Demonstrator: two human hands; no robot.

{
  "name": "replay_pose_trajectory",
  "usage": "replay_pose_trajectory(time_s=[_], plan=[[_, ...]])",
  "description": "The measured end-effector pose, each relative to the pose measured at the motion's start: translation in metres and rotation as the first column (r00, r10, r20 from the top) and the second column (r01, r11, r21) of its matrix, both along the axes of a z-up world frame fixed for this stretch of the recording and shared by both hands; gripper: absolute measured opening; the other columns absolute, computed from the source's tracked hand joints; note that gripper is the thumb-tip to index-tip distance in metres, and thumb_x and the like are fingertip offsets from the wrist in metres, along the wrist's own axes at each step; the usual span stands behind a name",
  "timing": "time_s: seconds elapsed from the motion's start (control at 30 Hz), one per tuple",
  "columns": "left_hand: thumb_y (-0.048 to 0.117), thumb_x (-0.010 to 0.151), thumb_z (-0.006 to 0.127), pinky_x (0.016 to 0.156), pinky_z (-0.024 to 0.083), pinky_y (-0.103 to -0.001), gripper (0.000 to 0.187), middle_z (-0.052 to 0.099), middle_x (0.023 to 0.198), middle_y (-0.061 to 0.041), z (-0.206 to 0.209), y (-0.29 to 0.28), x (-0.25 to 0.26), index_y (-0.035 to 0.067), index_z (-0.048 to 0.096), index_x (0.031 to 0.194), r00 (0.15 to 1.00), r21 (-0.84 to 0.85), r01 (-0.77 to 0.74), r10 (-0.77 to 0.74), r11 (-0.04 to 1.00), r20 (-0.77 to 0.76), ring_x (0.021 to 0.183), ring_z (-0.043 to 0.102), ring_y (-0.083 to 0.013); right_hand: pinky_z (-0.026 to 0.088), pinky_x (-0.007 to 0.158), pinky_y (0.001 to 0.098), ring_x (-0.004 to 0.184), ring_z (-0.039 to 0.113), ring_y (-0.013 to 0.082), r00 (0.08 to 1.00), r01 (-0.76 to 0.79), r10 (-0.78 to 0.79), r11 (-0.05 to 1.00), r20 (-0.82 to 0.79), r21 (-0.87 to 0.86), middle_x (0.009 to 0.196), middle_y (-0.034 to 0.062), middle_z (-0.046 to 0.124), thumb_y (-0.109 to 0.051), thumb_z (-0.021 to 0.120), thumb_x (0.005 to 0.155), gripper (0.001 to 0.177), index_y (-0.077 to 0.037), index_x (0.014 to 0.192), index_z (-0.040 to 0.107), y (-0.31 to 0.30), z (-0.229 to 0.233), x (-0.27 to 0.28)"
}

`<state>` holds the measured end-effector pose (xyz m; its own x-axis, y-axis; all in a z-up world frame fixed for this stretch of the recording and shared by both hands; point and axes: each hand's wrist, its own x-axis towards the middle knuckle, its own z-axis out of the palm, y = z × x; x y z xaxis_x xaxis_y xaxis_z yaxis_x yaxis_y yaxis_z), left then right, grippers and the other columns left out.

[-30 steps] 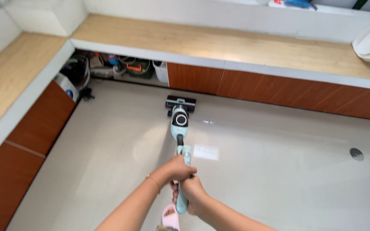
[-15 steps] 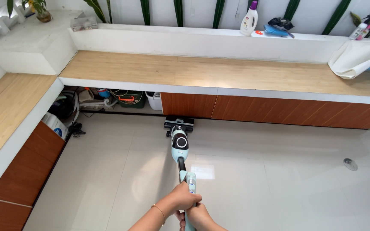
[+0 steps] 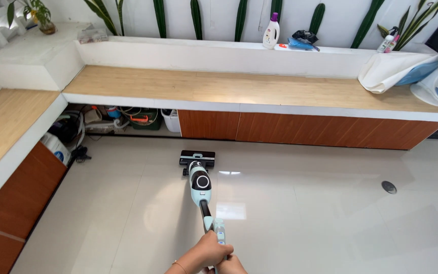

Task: The person is cleaning the floor using a wet dry vacuum.

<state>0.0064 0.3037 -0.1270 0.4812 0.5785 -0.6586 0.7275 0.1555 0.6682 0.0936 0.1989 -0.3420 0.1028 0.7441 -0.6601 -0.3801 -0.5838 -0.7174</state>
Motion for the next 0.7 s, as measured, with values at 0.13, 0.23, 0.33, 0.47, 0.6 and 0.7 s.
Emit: replay_pose_trajectory(time_s=[0.13,0.23,0.33,0.47,0.6,0.7], plan=[[0.03,0.081,0.077,0.06,0.055,-0.034,0.037,0.072,0.086,-0.017,0.021,-0.065,-0.008,-0.005,0.067,0.088,0.999,0.033,-0.044,0.045,0.998,-0.014,0.069,0.069,-0.0216,0.05,0.052,0.0345,0.057,0.06,0.0187,0.998,-0.049,0.048,0.999,-0.05,-0.016,0.073,0.0109,0.061,-0.011,0.055,0.104,0.016,0.002,0.096,0.058,-0.044,0.113,-0.007],[0.029,0.081,0.074,0.056,0.055,-0.037,0.035,0.071,0.084,-0.017,0.058,-0.113,-0.016,-0.005,0.067,0.086,0.996,0.017,-0.083,0.084,0.996,-0.031,0.067,0.068,-0.0237,0.045,0.044,0.036,0.049,0.051,0.0201,0.988,-0.093,0.08,0.991,-0.134,-0.097,0.067,0.0112,0.055,-0.015,0.045,0.103,0.024,0.003,0.091,0.054,-0.095,0.224,-0.02],[0.028,0.082,0.072,0.053,0.056,-0.039,0.034,0.071,0.085,-0.016,0.069,-0.157,-0.023,-0.005,0.065,0.088,0.993,-0.004,-0.118,0.118,0.993,-0.023,0.067,0.068,-0.0239,0.044,0.045,0.0332,0.051,0.049,0.0156,0.985,-0.104,0.074,0.976,-0.156,-0.192,0.07,0.0076,0.053,-0.018,0.045,0.104,0.021,-0.001,0.094,0.052,-0.139,0.273,-0.029],[0.029,0.083,0.07,0.05,0.057,-0.038,0.036,0.072,0.088,-0.015,0.075,-0.208,-0.036,-0.004,0.063,0.094,0.985,-0.002,-0.172,0.172,0.985,0.019,0.067,0.07,-0.0219,0.042,0.046,0.0317,0.052,0.046,0.0148,0.968,-0.149,0.104,0.97,-0.227,-0.191,0.071,0.0069,0.053,-0.016,0.045,0.104,0.013,-0.006,0.096,0.047,-0.187,0.291,-0.035],[0.029,0.085,0.068,0.049,0.057,-0.036,0.035,0.072,0.086,-0.015,0.095,-0.26,-0.06,-0.005,0.064,0.094,0.987,-0.025,-0.152,0.153,0.988,0.046,0.065,0.069,-0.0211,0.046,0.047,0.0315,0.052,0.049,0.0152,0.96,-0.174,0.126,0.968,-0.251,-0.178,0.071,0.0062,0.053,-0.018,0.049,0.105,0.019,-0.004,0.092,0.049,-0.238,0.294,-0.047],[0.031,0.088,0.066,0.048,0.056,-0.036,0.035,0.07,0.083,-0.012,0.122,-0.296,-0.084,-0.003,0.063,0.095,0.988,-0.063,-0.136,0.14,0.989,0.064,0.06,0.067,-0.0201,0.048,0.048,0.0309,0.052,0.049,0.0148,0.949,-0.162,0.095,0.964,-0.3,-0.209,0.071,0.0065,0.052,-0.019,0.052,0.106,0.022,-0.003,0.091,0.047,-0.27,0.305,-0.066]])
